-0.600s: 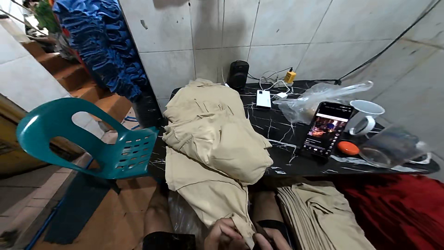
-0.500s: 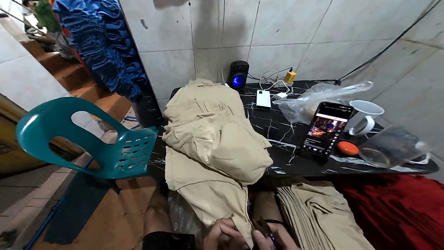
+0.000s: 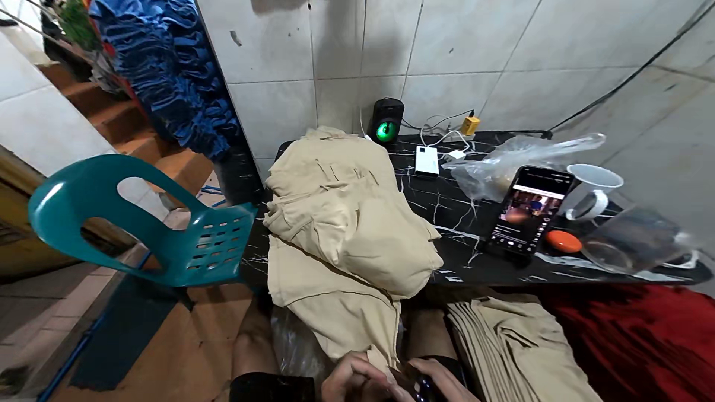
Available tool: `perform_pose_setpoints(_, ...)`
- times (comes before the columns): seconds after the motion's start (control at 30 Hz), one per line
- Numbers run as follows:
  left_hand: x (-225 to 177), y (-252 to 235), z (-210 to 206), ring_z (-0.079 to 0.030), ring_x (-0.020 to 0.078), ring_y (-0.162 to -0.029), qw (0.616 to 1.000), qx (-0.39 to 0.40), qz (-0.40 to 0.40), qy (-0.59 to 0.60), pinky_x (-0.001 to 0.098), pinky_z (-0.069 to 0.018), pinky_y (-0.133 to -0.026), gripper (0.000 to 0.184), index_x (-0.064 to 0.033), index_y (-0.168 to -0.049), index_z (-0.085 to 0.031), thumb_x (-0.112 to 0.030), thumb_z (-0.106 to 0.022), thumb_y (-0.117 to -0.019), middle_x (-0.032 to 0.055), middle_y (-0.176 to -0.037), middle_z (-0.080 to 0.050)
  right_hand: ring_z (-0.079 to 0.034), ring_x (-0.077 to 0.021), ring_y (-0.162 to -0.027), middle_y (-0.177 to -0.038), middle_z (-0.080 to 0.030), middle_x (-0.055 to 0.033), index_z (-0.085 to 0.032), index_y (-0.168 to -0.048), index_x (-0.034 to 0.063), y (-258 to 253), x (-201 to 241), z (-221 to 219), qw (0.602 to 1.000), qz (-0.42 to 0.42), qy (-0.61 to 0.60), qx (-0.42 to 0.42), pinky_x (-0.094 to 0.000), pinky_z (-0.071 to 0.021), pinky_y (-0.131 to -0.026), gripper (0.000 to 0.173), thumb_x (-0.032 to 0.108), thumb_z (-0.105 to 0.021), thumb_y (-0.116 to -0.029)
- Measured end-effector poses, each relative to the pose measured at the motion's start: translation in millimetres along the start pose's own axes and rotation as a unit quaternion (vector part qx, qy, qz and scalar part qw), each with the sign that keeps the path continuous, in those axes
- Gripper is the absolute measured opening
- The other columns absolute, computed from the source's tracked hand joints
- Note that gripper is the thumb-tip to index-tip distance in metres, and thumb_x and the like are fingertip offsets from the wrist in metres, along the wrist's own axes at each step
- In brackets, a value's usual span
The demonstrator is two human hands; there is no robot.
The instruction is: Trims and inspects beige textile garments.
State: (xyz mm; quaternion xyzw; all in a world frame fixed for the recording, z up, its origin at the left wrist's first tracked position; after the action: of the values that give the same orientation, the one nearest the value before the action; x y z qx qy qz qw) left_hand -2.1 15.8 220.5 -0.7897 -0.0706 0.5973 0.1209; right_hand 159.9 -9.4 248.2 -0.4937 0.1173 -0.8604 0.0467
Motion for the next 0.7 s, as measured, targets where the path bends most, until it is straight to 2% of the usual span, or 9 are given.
perform_pose_setpoints(0.13, 0, 0, 3, -0.069, 0.0068, -0.088, 1.0, 0.013, -0.005, 0.006, 0.0254, -0.0623, -0.075, 0.002, -0.0052, -0.098, -0.068, -0.007, -0.069, -0.0962, 0.003, -0.104, -0.07, -0.067, -0.0222, -0.068, -0.083, -0.071, -0.0158, -0.07, -0.102, -0.0037, 0, 3, 8, 0.996, 0.009, 0.077, 0.048, -0.0396, -0.056, -0.062, 0.036, 0.032, -0.075, -0.0954)
perform_pose_setpoints(0.3, 1, 1, -1, -0.069, 0.009, -0.094, 0.997, 0.045, -0.047, -0.047, 0.0258, -0.0613, -0.081, 0.007, -0.0017, -0.096, -0.068, -0.008, -0.07, -0.096, 0.0072, -0.104, -0.069, -0.07, -0.0264, -0.071, -0.088, -0.073, -0.0165, -0.07, -0.109, -0.0023, 0, 11, -1, 0.99, 0.024, 0.101, 0.092, -0.0447, -0.0578, -0.062, 0.032, 0.029, -0.065, -0.1018)
perform_pose_setpoints(0.37, 0, 1, 0, -0.069, 0.009, -0.092, 0.996, 0.043, -0.053, -0.065, 0.026, -0.0618, -0.08, 0.008, -0.0007, -0.096, -0.068, -0.009, -0.07, -0.0963, 0.0083, -0.104, -0.069, -0.071, -0.0277, -0.071, -0.089, -0.074, -0.0165, -0.071, -0.109, -0.002, 0, 13, -5, 0.99, 0.022, 0.117, 0.081, -0.0458, -0.0577, -0.061, 0.033, 0.029, -0.059, -0.1053)
perform_pose_setpoints(0.43, -1, 2, 2, -0.07, 0.008, -0.089, 0.996, 0.04, -0.049, -0.068, 0.0257, -0.0621, -0.078, 0.007, -0.0012, -0.098, -0.066, -0.007, -0.068, -0.097, 0.0071, -0.103, -0.07, -0.07, -0.0259, -0.068, -0.085, -0.073, -0.0156, -0.072, -0.106, -0.0018, 1, 13, -5, 0.992, 0.012, 0.123, 0.038, -0.0437, -0.0569, -0.059, 0.034, 0.03, -0.058, -0.106)
perform_pose_setpoints(0.53, -3, 3, 4, -0.071, 0.0073, -0.085, 0.998, 0.031, -0.036, -0.051, 0.026, -0.0622, -0.076, 0.006, -0.0019, -0.1, -0.066, -0.005, -0.069, -0.0963, 0.0049, -0.098, -0.073, -0.06, -0.0158, -0.062, -0.075, -0.066, -0.0109, -0.068, -0.105, -0.005, -1, 9, -4, 0.999, -0.02, 0.025, -0.028, -0.0322, -0.0526, -0.058, 0.033, 0.028, -0.069, -0.0997)
perform_pose_setpoints(0.57, -4, 3, 3, -0.071, 0.0075, -0.085, 0.998, 0.031, -0.033, -0.046, 0.0263, -0.0623, -0.077, 0.006, -0.0015, -0.1, -0.068, -0.004, -0.07, -0.0947, 0.0044, -0.096, -0.074, -0.06, -0.0122, -0.065, -0.079, -0.066, -0.0096, -0.067, -0.108, -0.0055, -3, 7, -6, 0.998, -0.033, -0.036, -0.031, -0.0284, -0.0531, -0.06, 0.032, 0.024, -0.073, -0.0971)
perform_pose_setpoints(0.63, -4, 5, 4, -0.072, 0.0091, -0.084, 0.998, 0.035, -0.031, -0.04, 0.0282, -0.0633, -0.078, 0.01, -0.0004, -0.098, -0.071, 0.001, -0.075, -0.0896, 0.0048, -0.093, -0.075, -0.066, -0.011, -0.079, -0.098, -0.071, -0.0108, -0.066, -0.119, -0.0049, -7, 1, -11, 0.989, -0.048, -0.136, -0.006, -0.0277, -0.0584, -0.071, 0.032, 0.015, -0.075, -0.0944)
perform_pose_setpoints(0.67, -3, 4, 5, -0.073, 0.0099, -0.084, 0.998, 0.036, -0.033, -0.043, 0.0288, -0.0637, -0.079, 0.01, 0.0004, -0.097, -0.072, 0.004, -0.076, -0.0876, 0.0053, -0.092, -0.075, -0.068, -0.0108, -0.083, -0.103, -0.072, -0.0105, -0.067, -0.119, -0.0042, -9, -1, -14, 0.985, -0.05, -0.167, 0.005, -0.0276, -0.0587, -0.073, 0.031, 0.012, -0.074, -0.0939)
perform_pose_setpoints(0.7, -3, 4, 7, -0.074, 0.0111, -0.083, 0.998, 0.035, -0.034, -0.045, 0.0295, -0.0641, -0.078, 0.01, 0.0015, -0.095, -0.073, 0.006, -0.076, -0.0861, 0.0066, -0.091, -0.076, -0.069, -0.0102, -0.084, -0.101, -0.073, -0.0095, -0.069, -0.114, -0.0034, -10, -3, -15, 0.982, -0.049, -0.18, 0.01, -0.0273, -0.0594, -0.074, 0.025, 0.01, -0.074, -0.0936)
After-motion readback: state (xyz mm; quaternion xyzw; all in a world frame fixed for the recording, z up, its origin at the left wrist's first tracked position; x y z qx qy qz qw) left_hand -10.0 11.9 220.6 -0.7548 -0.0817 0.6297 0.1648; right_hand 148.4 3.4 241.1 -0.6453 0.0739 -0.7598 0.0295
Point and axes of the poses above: each hand's wrist, its own y-axis away from the middle knuckle, its own z-axis out of the back of the hand, x = y × z, the point moved 5 cm from there along -y, towards the middle knuckle
